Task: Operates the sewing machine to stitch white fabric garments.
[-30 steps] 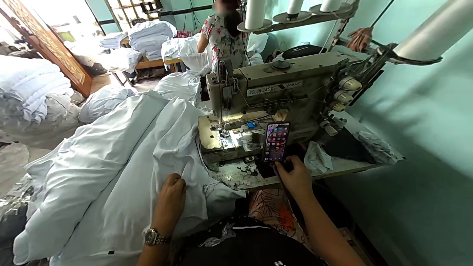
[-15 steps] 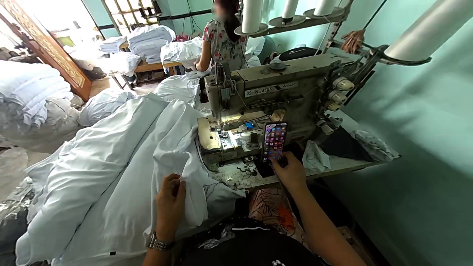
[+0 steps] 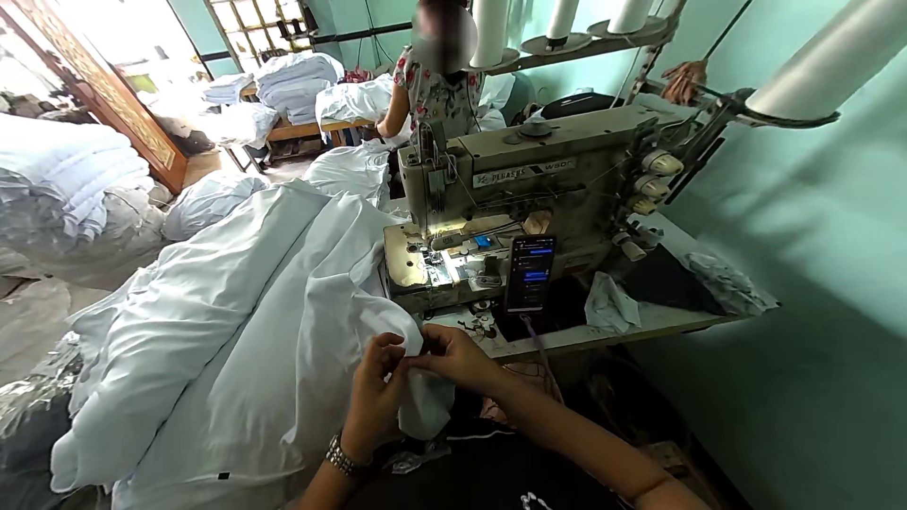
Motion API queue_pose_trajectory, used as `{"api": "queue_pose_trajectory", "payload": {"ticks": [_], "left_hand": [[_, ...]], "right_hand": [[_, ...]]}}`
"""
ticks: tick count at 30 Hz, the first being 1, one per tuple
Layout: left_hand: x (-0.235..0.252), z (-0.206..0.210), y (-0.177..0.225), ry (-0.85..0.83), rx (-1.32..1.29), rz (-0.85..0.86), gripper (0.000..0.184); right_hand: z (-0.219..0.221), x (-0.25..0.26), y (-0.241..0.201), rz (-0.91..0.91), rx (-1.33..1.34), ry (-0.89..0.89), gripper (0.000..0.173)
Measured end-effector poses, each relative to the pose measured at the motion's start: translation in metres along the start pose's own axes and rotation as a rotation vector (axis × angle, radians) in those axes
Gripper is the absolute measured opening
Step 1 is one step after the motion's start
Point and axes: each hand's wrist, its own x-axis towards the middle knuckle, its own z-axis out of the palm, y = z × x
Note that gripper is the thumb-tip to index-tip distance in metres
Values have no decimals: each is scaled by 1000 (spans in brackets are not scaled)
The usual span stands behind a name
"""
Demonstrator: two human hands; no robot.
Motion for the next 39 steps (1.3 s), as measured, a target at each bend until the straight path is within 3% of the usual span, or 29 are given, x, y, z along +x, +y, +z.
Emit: {"api": "queue_pose_trajectory", "payload": {"ticks": [3, 7, 9, 11, 12, 14, 15, 18, 19, 22, 25, 31, 34, 39], "left_hand": [[-4, -13, 0, 21, 34, -22, 22], [-3, -12, -2, -48, 147, 97, 24], [-1, -9, -1, -29, 147, 141, 28], [1, -10, -1, -19, 93, 124, 17], [2, -11, -2, -10, 83, 94, 9], [3, -10, -4, 1, 148, 39, 14], [2, -9, -4, 9, 206, 26, 17], [4, -16, 9, 65, 466, 61, 14], [7, -26, 15, 111, 573, 74, 19], [13, -57, 19, 214, 777, 22, 31], [10, -66, 7, 187, 829, 43, 24], [14, -59, 1, 248, 675, 88, 18], [20, -54, 1, 256, 605, 97, 20], [15, -47, -5, 201, 592, 63, 17]], "right_hand": [[-4, 1, 6, -4, -53, 62, 15], [8, 3, 9, 25, -178, 117, 51], [9, 6, 9, 81, -286, 131, 51], [7, 8, 12, 91, -362, 171, 50], [6, 9, 11, 91, -406, 193, 55], [6, 10, 8, 96, -516, 195, 65], [6, 11, 8, 119, -580, 169, 62], [4, 12, 21, 157, -729, 100, 27], [1, 10, 23, 157, -737, 111, 24], [-16, -11, 27, 114, -710, 245, 23], [-49, -41, 28, 83, -754, 500, 26], [-118, -84, 43, 77, -860, 973, 27], [-131, -84, 45, 124, -886, 1044, 27], [-138, -74, 41, 214, -871, 1016, 28]]}}
